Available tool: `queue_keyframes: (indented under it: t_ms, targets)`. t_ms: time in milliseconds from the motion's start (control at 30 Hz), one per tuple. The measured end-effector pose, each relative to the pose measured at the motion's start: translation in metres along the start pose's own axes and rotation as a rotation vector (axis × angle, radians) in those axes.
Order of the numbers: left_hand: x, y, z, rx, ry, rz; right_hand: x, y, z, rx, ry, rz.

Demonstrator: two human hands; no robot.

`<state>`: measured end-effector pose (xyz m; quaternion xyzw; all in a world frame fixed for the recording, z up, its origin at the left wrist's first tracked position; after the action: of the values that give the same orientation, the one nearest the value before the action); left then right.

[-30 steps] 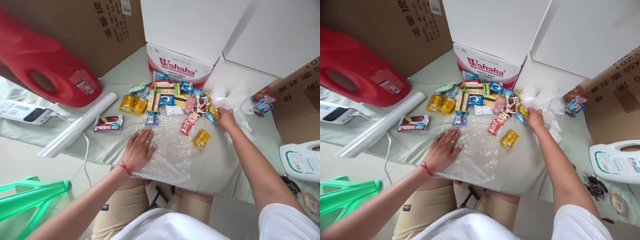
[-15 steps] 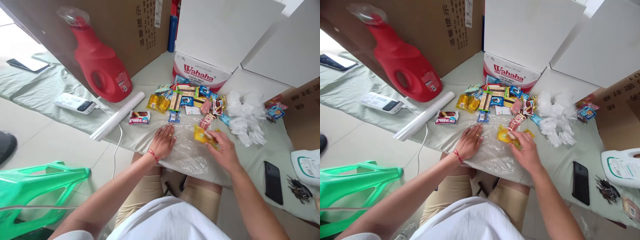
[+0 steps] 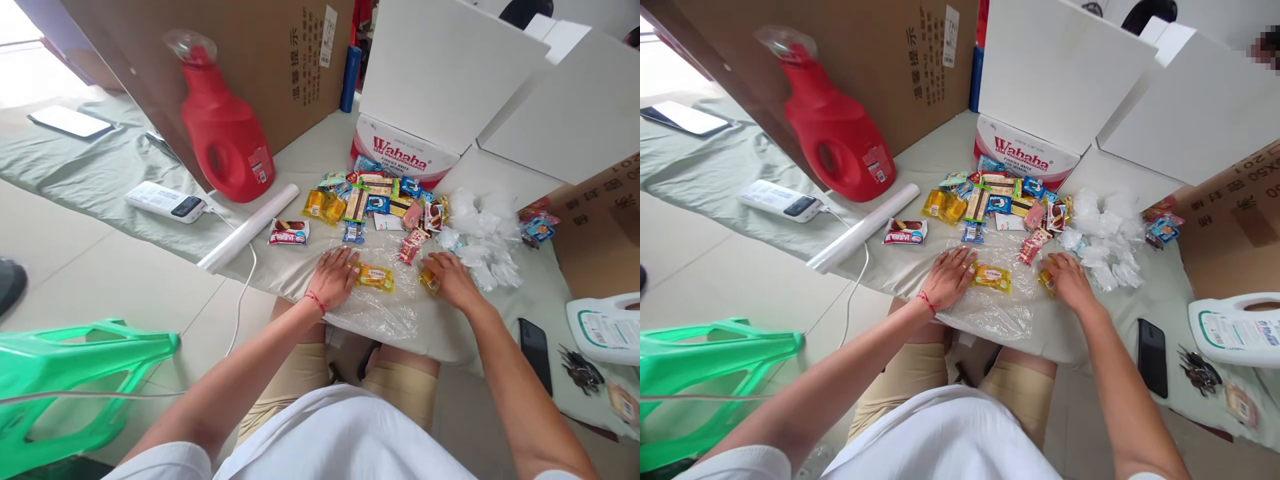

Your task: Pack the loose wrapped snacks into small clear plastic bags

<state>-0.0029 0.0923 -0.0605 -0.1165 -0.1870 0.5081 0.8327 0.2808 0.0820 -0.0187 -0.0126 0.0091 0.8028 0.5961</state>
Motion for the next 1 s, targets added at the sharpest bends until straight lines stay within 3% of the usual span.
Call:
queue_keyframes:
  t_ms: [67, 167, 233, 367, 433, 500, 600, 667, 800, 900, 1000]
  targets:
    - [0.000, 0.000, 0.000, 0.000, 0.007, 0.005, -0.005, -0.015, -0.008, -0.054, 0.078, 0.031]
    - [0.001, -0.001, 0.000, 0.005, 0.019, 0.012, -0.016, -0.033, -0.010, -0.045, 0.064, 0.012]
    - [0.002, -0.002, 0.001, 0.001, 0.022, 0.021, -0.026, -0.048, -0.001, 0.023, -0.001, -0.071]
    - [0.001, -0.001, 0.001, -0.018, 0.024, 0.023, -0.045, -0.065, 0.041, 0.379, -0.259, -0.346]
    - [0.001, 0.002, 0.001, -0.028, 0.015, 0.025, -0.039, -0.042, 0.059, 0.614, -0.322, -0.341]
    - [0.000, 0.004, 0.001, -0.035, 0.006, 0.034, -0.017, 0.000, 0.073, 0.759, -0.290, -0.189]
    - [0.000, 0.004, 0.000, -0.036, 0.011, 0.044, 0.022, 0.061, 0.086, 0.681, -0.260, 0.027]
    - [0.000, 0.003, 0.000, -0.040, 0.011, 0.044, 0.044, 0.095, 0.073, 0.521, -0.161, 0.143]
    - [0.002, 0.006, 0.002, -0.069, -0.019, 0.047, 0.056, 0.132, 0.012, 0.320, 0.152, 0.238]
    - [0.001, 0.010, 0.015, -0.154, -0.119, 0.030, 0.048, 0.136, -0.009, 0.373, 0.193, 0.205]
    - [-0.009, 0.007, 0.048, -0.207, -0.309, 0.033, 0.042, 0.135, -0.013, 0.405, 0.173, 0.172]
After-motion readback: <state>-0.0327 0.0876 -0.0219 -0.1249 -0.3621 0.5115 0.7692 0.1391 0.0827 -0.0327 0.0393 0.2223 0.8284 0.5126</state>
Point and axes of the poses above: each hand's wrist, its own x-axis towards the middle knuckle, its own z-axis out of the back of the hand, y = z × x, the point moved 9 cm from there along x, towards the middle knuckle, and after that the axes turned 1 degree about x, right-handed, at the moved point
